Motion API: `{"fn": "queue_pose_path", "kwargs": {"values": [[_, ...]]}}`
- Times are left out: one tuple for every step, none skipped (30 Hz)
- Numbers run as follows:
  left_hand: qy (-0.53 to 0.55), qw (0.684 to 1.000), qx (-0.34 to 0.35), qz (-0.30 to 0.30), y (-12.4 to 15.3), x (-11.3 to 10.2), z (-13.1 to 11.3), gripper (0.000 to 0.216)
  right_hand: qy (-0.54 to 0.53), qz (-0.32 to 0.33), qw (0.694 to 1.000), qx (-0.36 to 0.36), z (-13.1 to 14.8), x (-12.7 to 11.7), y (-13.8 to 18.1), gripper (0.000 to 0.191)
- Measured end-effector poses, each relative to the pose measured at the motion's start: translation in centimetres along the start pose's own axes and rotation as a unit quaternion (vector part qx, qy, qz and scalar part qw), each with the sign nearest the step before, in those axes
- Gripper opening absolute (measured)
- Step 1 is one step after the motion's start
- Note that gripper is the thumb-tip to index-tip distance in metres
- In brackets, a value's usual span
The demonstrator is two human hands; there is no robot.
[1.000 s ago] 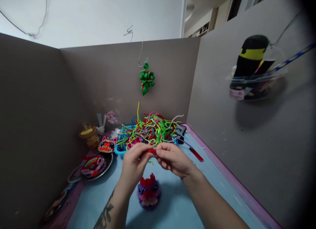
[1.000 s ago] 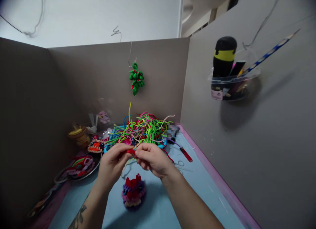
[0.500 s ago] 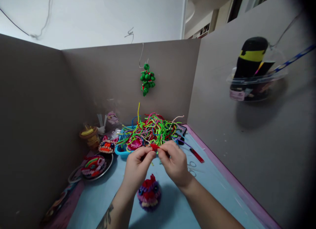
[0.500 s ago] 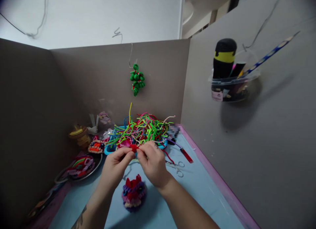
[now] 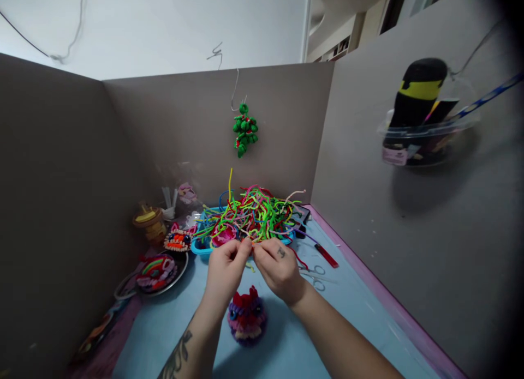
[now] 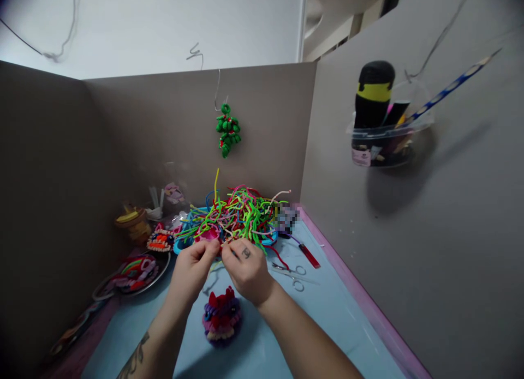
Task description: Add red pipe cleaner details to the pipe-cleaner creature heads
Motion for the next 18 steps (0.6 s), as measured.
{"fn": "queue_pose_path", "kwargs": {"values": [[0.003, 1.000, -0.007, -0.003, -0.1, 0.0, 0.2, 0.043, 0.000, 0.004, 1.000, 0.000, 0.0, 0.2, 0.1, 0.028], [0.005, 1.000, -0.013, -0.006, -0.1, 0.0, 0.4, 0.043, -0.002, 0.004, 1.000, -0.001, 0.0, 0.3, 0.1, 0.027], [0.006, 1.000, -0.019, -0.009, -0.2, 0.1, 0.6, 0.043, -0.004, 0.002, 1.000, -0.001, 0.0, 0.4, 0.2, 0.027], [0.003, 1.000, -0.022, -0.009, -0.3, 0.1, 0.7, 0.042, -0.010, -0.003, 1.000, 0.001, -0.1, 0.5, 0.2, 0.027], [-0.002, 1.000, -0.023, -0.007, -0.3, 0.1, 0.8, 0.040, -0.020, -0.009, 1.000, 0.008, -0.2, 0.5, 0.2, 0.026], [-0.008, 1.000, -0.017, -0.002, -0.4, 0.1, 0.8, 0.038, -0.037, -0.017, 0.999, 0.022, -0.4, 0.5, 0.1, 0.024], [-0.016, 1.000, -0.006, 0.005, -0.4, 0.1, 0.7, 0.036, -0.058, -0.024, 0.997, 0.045, -0.6, 0.4, 0.0, 0.021], [-0.025, 1.000, 0.012, 0.014, -0.5, 0.1, 0.4, 0.034, -0.083, -0.028, 0.993, 0.074, -1.0, 0.3, -0.2, 0.017], [-0.034, 0.999, 0.036, 0.022, -0.5, 0.1, 0.0, 0.031, -0.111, -0.029, 0.987, 0.109, -1.4, 0.1, -0.4, 0.014], [-0.045, 0.997, 0.063, 0.029, -0.5, 0.1, -0.4, 0.029, -0.138, -0.024, 0.979, 0.146, -1.7, 0.0, -0.6, 0.011], [-0.058, 0.993, 0.092, 0.034, -0.5, 0.0, -0.9, 0.027, -0.165, -0.014, 0.969, 0.182, -2.1, -0.1, -0.8, 0.010], [-0.071, 0.989, 0.120, 0.040, -0.4, 0.0, -1.3, 0.025, -0.193, 0.000, 0.957, 0.216, -2.4, -0.2, -1.0, 0.009], [-0.083, 0.985, 0.148, 0.044, -0.3, -0.1, -1.7, 0.023, -0.225, 0.020, 0.942, 0.249, -2.6, -0.1, -1.2, 0.010], [-0.093, 0.979, 0.172, 0.048, -0.2, -0.2, -2.0, 0.023, -0.265, 0.050, 0.921, 0.282, -2.8, 0.1, -1.2, 0.015], [-0.101, 0.974, 0.194, 0.053, 0.0, -0.3, -2.3, 0.022, -0.316, 0.087, 0.891, 0.316, -2.9, 0.5, -1.2, 0.021], [-0.108, 0.969, 0.214, 0.059, 0.1, -0.4, -2.4, 0.021, -0.374, 0.128, 0.850, 0.349, -2.9, 1.0, -1.0, 0.028], [-0.114, 0.963, 0.234, 0.065, 0.2, -0.5, -2.6, 0.020, -0.435, 0.169, 0.797, 0.383, -2.8, 1.6, -0.6, 0.033], [-0.120, 0.958, 0.252, 0.073, 0.3, -0.5, -2.6, 0.018, -0.490, 0.202, 0.738, 0.418, -2.6, 2.2, -0.2, 0.037]]}}
Point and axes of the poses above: each hand's wrist, its own y-axis away from the middle knuckle, its own x-axis out of the palm, z = x × y, the point moved 6 cm from there along -y, towards the middle knuckle, and after that the axes turned 6 degrees about x, right-handed, at the moved point
